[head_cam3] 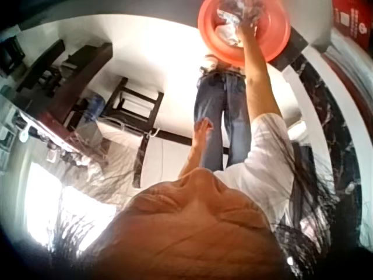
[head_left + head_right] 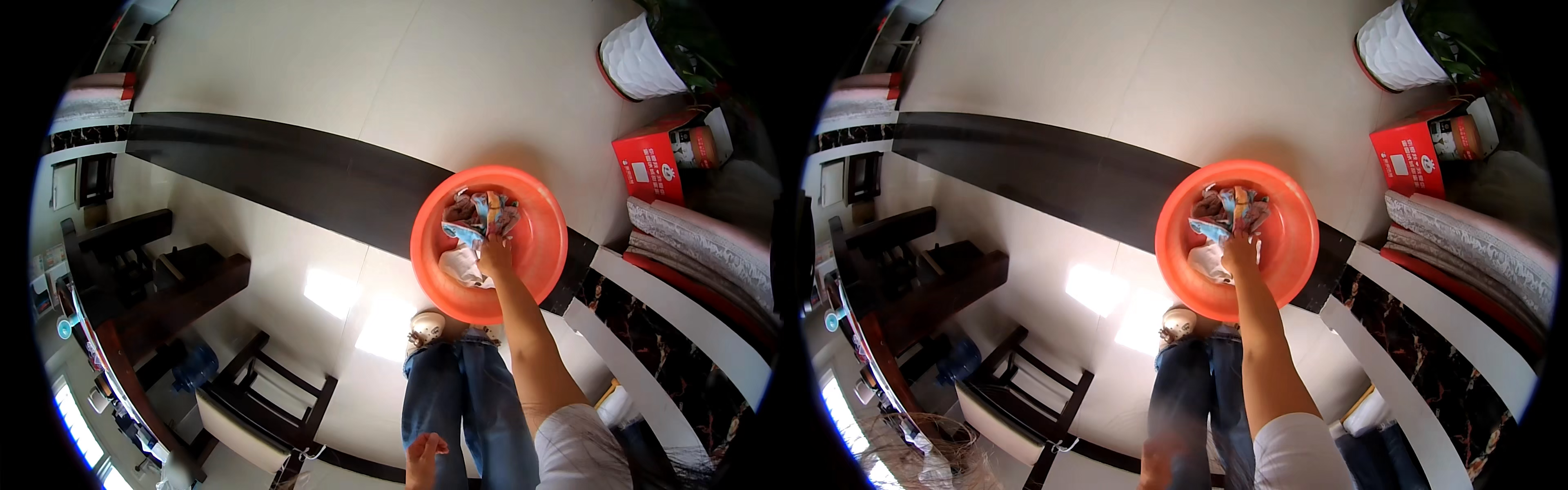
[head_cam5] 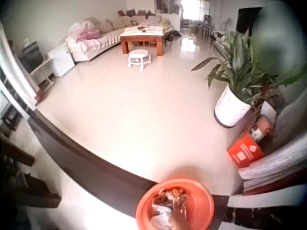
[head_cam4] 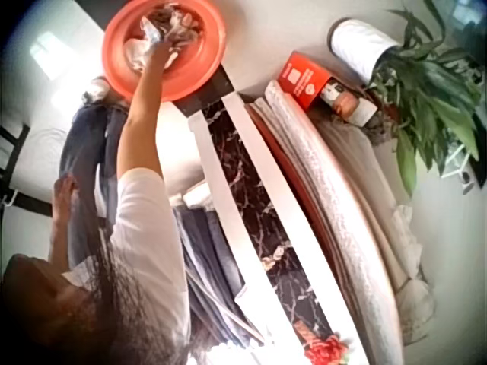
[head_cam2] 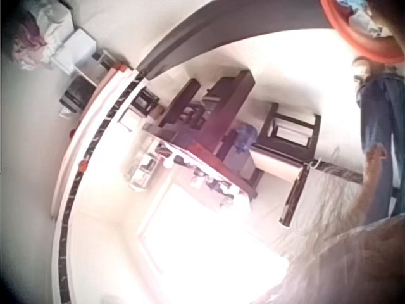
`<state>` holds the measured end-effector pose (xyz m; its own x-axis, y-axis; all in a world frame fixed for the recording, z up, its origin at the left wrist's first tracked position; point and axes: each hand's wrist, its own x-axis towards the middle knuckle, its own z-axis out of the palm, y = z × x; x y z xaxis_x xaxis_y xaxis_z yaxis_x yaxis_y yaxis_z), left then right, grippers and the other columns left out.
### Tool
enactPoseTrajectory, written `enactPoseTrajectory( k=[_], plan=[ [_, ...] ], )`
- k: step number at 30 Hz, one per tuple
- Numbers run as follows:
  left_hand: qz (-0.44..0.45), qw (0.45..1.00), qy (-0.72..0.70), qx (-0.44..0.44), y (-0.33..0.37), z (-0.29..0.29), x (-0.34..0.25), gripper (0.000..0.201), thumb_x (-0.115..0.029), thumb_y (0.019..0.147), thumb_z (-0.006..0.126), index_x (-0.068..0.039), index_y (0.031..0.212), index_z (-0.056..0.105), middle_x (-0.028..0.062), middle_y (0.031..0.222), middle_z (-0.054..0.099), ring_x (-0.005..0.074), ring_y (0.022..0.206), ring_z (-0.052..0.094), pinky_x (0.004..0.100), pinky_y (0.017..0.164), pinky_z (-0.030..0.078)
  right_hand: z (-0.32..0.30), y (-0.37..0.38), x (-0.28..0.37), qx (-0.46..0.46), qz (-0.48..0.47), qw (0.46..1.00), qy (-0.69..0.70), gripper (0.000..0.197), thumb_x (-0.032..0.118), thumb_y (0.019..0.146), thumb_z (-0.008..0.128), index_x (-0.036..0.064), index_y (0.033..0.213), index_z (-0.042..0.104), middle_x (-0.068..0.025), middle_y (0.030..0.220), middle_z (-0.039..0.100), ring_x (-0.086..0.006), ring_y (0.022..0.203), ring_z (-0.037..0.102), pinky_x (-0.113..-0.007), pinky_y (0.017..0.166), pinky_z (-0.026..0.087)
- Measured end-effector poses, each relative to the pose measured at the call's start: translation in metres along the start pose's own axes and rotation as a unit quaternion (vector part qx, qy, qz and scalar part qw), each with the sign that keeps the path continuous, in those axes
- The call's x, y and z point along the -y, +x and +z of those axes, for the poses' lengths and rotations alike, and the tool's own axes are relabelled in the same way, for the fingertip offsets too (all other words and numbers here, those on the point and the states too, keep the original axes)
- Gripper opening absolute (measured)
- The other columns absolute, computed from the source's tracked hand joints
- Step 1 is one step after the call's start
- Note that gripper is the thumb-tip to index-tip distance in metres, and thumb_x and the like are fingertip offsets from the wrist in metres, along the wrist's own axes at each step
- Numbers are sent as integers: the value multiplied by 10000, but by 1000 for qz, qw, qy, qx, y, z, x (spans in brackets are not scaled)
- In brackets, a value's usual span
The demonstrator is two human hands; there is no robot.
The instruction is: The person takes wet clothes from a basin, places them on hangers, and hangs them on a drying rack near a window. The person handles a towel, pants, and a bra, using a long stick to reach the upper rack.
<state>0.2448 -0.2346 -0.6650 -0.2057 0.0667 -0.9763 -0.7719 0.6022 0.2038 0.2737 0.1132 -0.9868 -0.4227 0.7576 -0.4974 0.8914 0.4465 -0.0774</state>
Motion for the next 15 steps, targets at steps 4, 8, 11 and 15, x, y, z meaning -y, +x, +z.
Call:
enactPoseTrajectory(
  k=[4,8,11,15],
  plan=[
    [82,996,-15,12,3,8,-24,211,-206,911,525,-21,819,568,43,720,577,108,666,559,246,631,465,-16,-35,5,-49,-90,967,232,286,107,706,685,55,940,529,-158,863,562,-357,780,564,-432,655,462],
    [189,977,81,52,1,27,-76,209,-177,911,531,-3,801,562,39,700,591,100,641,562,243,628,474,-104,-128,-2,-63,-112,933,337,306,60,758,633,57,1018,472,-164,931,569,-382,844,568,-436,690,470],
    [216,970,107,28,0,35,-80,161,-102,849,602,-33,994,585,80,891,608,140,751,582,267,664,479,-185,-194,13,13,-148,938,314,360,102,814,581,85,1145,440,-192,1035,548,-388,787,592,-446,616,489],
    [438,817,372,42,-15,69,-142,497,-56,742,654,-134,1215,523,127,1191,491,262,1055,494,374,848,423,-253,-252,16,223,-199,890,345,379,107,824,580,117,1182,455,-167,1043,555,-365,771,610,-424,629,504]
  ],
)
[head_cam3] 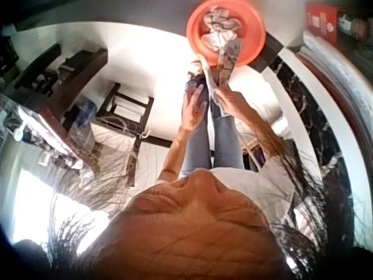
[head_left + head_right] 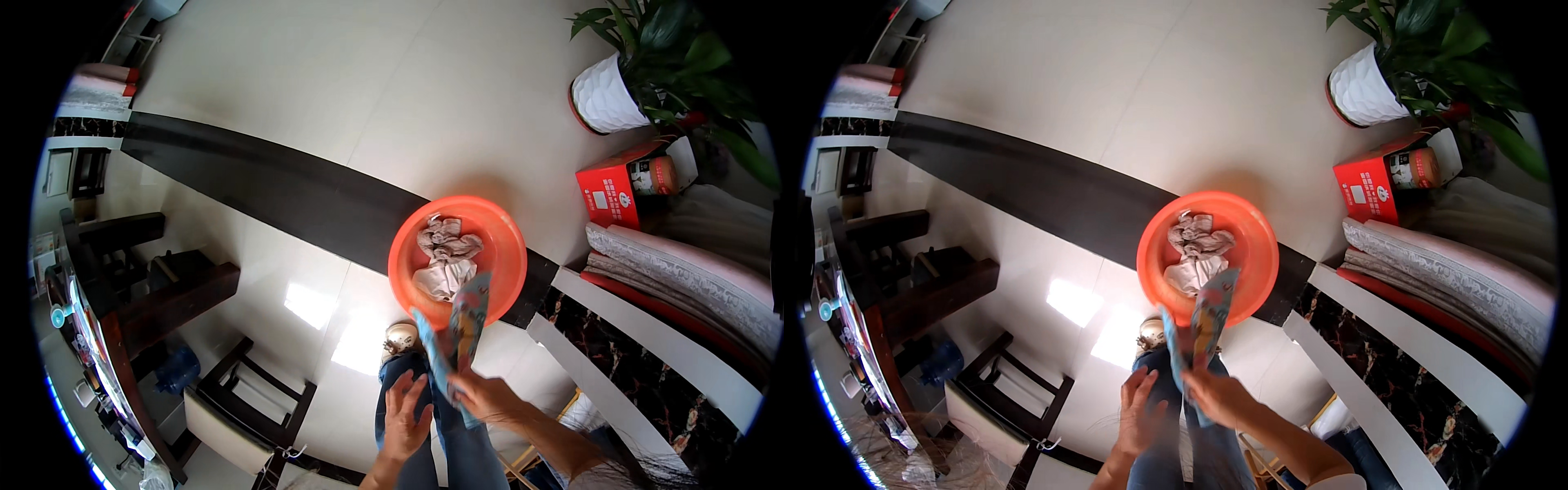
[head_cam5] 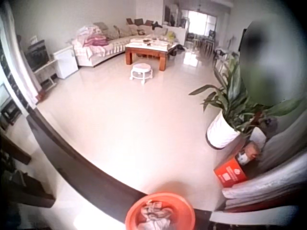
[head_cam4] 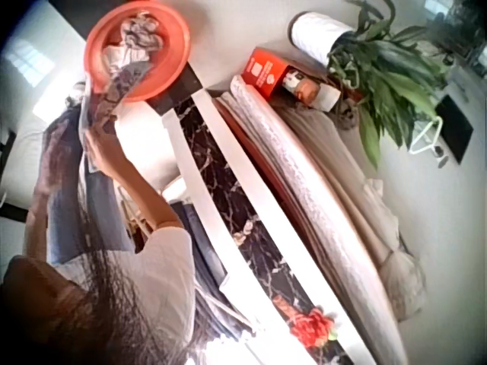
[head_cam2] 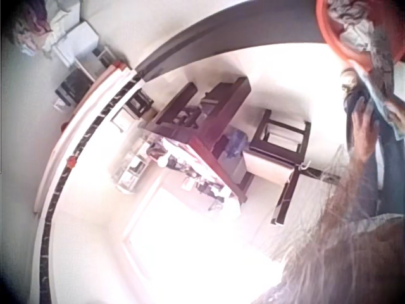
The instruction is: The person takes wet clothes from a basin, places them on hangers, and hangs them on a drying rack near a window. The person handles a towel, pants, and a bra, using a long stick to reach the upper rack.
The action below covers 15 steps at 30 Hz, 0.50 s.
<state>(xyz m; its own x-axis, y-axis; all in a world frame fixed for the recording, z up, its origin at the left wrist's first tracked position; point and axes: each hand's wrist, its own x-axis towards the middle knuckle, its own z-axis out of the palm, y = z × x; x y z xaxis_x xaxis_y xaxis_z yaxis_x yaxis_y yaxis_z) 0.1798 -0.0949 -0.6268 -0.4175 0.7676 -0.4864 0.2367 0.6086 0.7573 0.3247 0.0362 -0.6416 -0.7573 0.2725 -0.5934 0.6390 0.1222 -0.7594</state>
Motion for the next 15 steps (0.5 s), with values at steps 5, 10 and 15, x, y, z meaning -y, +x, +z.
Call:
enactPoseTrajectory(
  k=[5,10,15],
  plan=[
    [134,967,109,186,16,-17,1,367,-97,696,685,-122,1053,603,58,1190,506,259,1153,444,443,913,356,-20,-35,33,80,-85,988,98,380,89,817,600,149,1179,499,-124,1032,560,-350,779,608,-398,651,505],
    [81,983,19,165,-13,-12,34,183,-86,690,684,-74,779,524,78,680,579,293,683,581,397,764,446,-50,-39,37,120,10,991,62,356,90,800,604,127,1143,517,-112,1019,549,-336,786,597,-411,667,496],
    [67,986,99,112,-47,-14,43,137,-62,687,643,-91,794,562,78,691,576,294,633,592,400,553,480,-34,-53,3,224,49,958,-170,280,91,769,614,94,1043,561,-82,923,541,-288,743,601,-401,636,496]
  ],
)
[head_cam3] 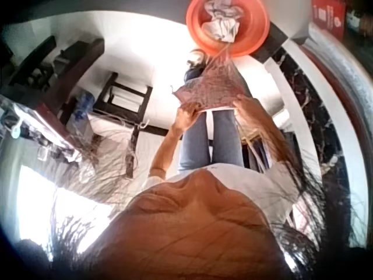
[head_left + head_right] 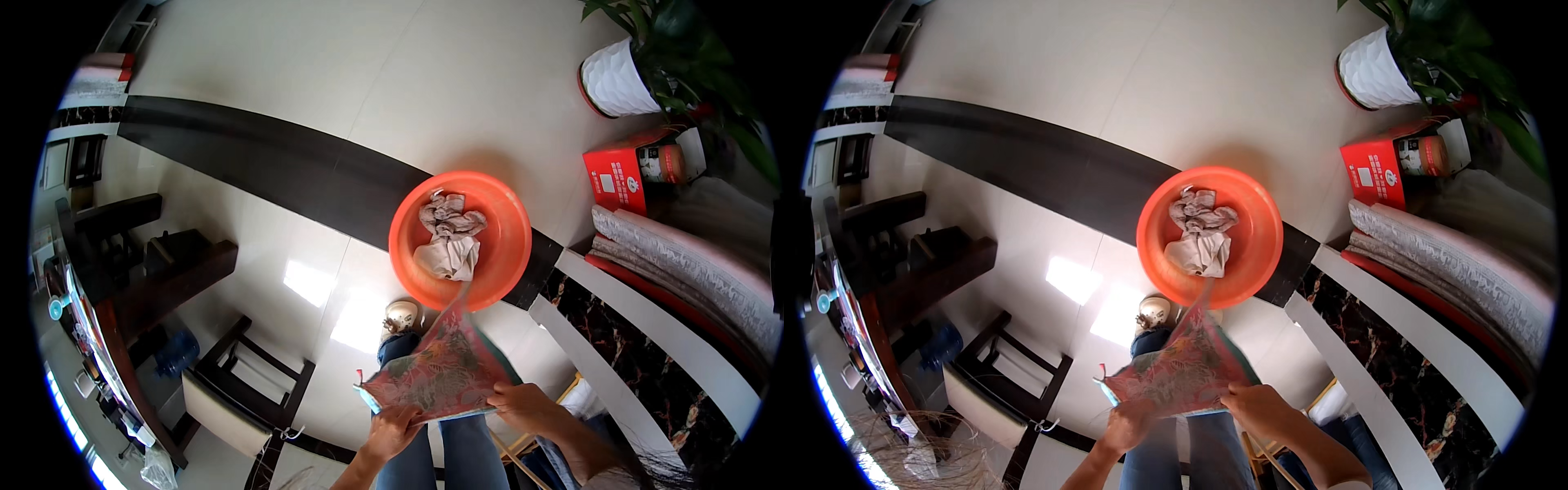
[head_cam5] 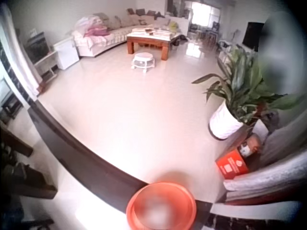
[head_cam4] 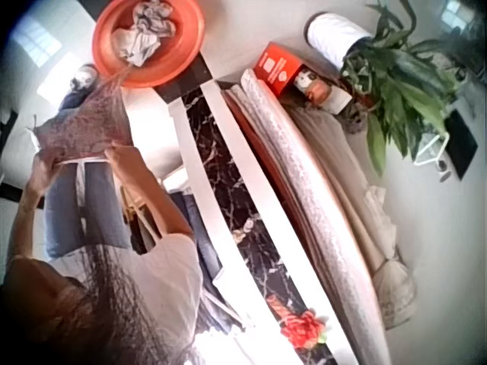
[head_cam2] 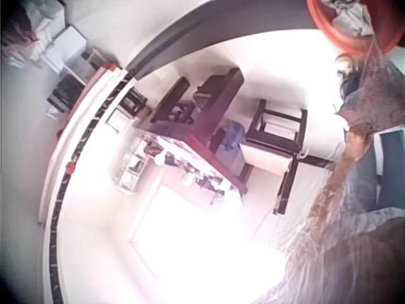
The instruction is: The person takes wet clothes from a basin, places them on hangers, and hangs them on a drying rack near a window. The person handles a towel, pants, and a bra, using a long stick to reach the upper rack.
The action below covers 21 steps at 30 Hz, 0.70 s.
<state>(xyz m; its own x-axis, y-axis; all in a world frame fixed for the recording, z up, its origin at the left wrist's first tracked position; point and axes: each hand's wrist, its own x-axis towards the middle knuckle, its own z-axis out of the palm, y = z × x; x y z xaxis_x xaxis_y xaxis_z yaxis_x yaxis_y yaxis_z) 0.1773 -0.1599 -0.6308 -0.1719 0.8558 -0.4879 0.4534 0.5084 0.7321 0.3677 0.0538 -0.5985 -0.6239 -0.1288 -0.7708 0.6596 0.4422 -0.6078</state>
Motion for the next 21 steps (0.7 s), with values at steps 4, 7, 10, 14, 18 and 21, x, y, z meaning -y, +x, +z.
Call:
enactPoseTrajectory(
  k=[4,7,10,14,18,21],
  plan=[
    [-46,989,133,43,-32,2,36,109,-93,709,602,-131,810,616,60,744,566,285,698,589,414,599,484,-14,-16,3,-119,8,993,16,200,88,743,605,98,943,596,-43,864,563,-258,732,608,-364,601,496],
    [-83,983,161,4,-34,-16,55,127,-87,727,590,-122,843,628,59,764,575,275,735,575,403,648,465,-25,-20,-1,-189,12,982,-24,251,44,701,602,107,943,631,-37,835,618,-254,723,622,-350,590,502],
    [-16,975,134,-177,-11,-54,24,177,-55,714,596,-62,888,629,70,785,577,265,730,542,372,671,421,-59,-21,10,-351,-43,935,15,298,9,677,604,96,960,639,-51,876,648,-248,718,629,-345,602,510],
    [117,973,50,-195,-16,-51,0,261,-125,707,553,-70,948,637,96,811,603,290,691,566,422,604,434,6,4,-9,-377,-38,910,170,259,11,724,583,102,956,652,-90,863,663,-287,724,636,-359,628,517],
    [-108,974,106,168,-86,-13,51,230,-163,743,593,-115,958,659,130,871,642,328,657,611,452,599,483,71,19,-72,42,92,995,-2,198,216,814,559,190,976,671,-96,858,650,-266,884,620,-428,747,481],
    [-59,998,13,1,-92,-32,37,112,-141,691,655,-113,796,685,118,712,616,316,602,579,415,561,448,53,40,-69,50,90,993,50,235,319,789,621,154,947,676,-116,858,656,-308,837,618,-425,720,476]
  ],
)
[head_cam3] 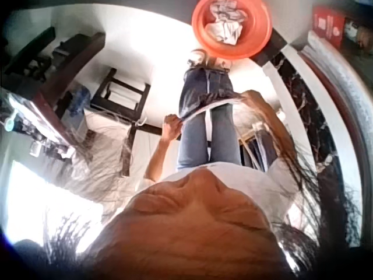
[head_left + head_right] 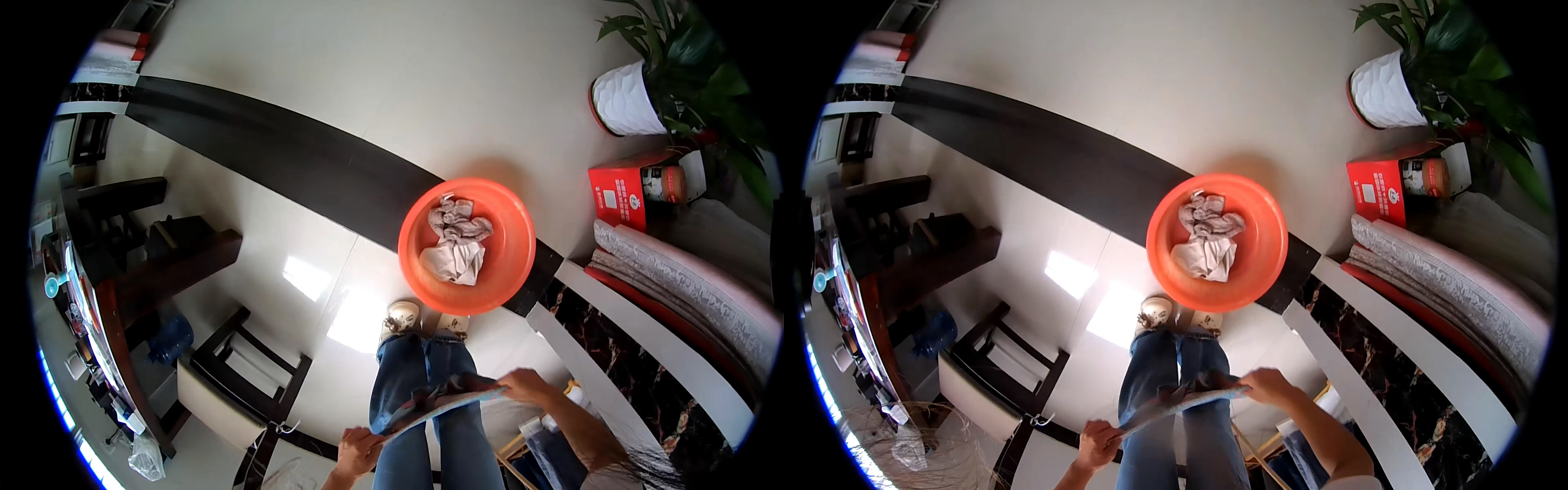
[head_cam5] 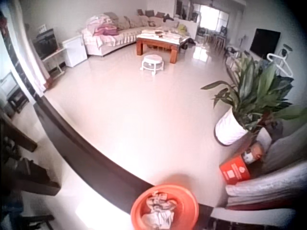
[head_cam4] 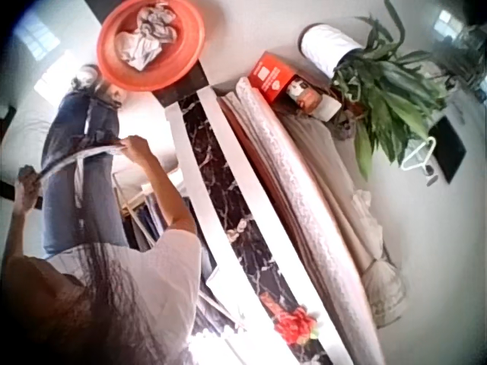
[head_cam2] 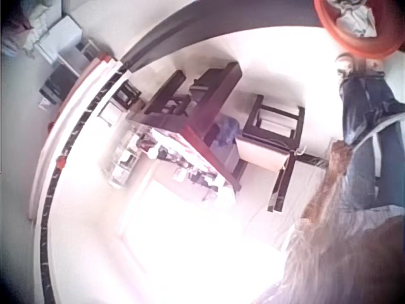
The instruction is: The person takes wet clothes from a basin, places them on hangers, and hangs them on a drying rack near a window. The person handles a towel, pants, and a bra, using a long stick to reach the upper rack.
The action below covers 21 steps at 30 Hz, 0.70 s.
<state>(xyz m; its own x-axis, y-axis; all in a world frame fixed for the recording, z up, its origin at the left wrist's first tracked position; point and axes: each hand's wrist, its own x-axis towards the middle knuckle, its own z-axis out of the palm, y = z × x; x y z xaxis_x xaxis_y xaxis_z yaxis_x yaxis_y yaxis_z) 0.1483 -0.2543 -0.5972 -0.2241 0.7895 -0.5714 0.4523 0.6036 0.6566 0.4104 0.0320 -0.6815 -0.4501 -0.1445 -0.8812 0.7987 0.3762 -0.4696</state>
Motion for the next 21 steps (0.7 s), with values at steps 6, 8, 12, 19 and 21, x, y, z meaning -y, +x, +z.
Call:
enactPoseTrajectory(
  k=[6,8,12,19,21],
  plan=[
    [-212,830,-516,-1,15,21,-61,206,-157,746,676,12,854,629,66,889,602,112,767,520,283,722,390,-49,148,-58,107,-201,930,290,271,225,876,579,74,1099,610,8,893,636,-109,772,551,-277,687,455],
    [-78,893,-444,17,12,37,-67,160,-57,875,504,-18,1028,531,35,859,535,98,760,504,233,666,415,-61,214,-100,-187,-71,905,376,268,137,833,568,15,1071,580,-57,910,632,-131,820,598,-282,699,474],
    [-65,873,-484,9,6,59,-58,171,-56,880,469,-10,1043,478,37,878,497,87,735,455,214,639,384,-103,297,-98,-461,65,877,120,319,86,759,618,29,1068,561,-183,1022,587,-310,973,567,-383,824,460],
    [-223,843,-480,-95,30,43,-61,217,-203,825,577,-8,909,533,39,805,522,95,663,474,232,558,377,-121,386,-87,-532,83,839,82,407,119,746,658,27,1114,511,-213,1159,518,-377,1011,529,-422,849,449],
    [-153,860,-487,-8,21,48,-33,232,-232,790,623,-13,770,549,39,781,513,80,630,456,234,510,345,-117,383,-74,-443,117,884,97,278,112,753,642,19,1000,557,-214,1068,555,-368,980,539,-423,817,442]
  ],
)
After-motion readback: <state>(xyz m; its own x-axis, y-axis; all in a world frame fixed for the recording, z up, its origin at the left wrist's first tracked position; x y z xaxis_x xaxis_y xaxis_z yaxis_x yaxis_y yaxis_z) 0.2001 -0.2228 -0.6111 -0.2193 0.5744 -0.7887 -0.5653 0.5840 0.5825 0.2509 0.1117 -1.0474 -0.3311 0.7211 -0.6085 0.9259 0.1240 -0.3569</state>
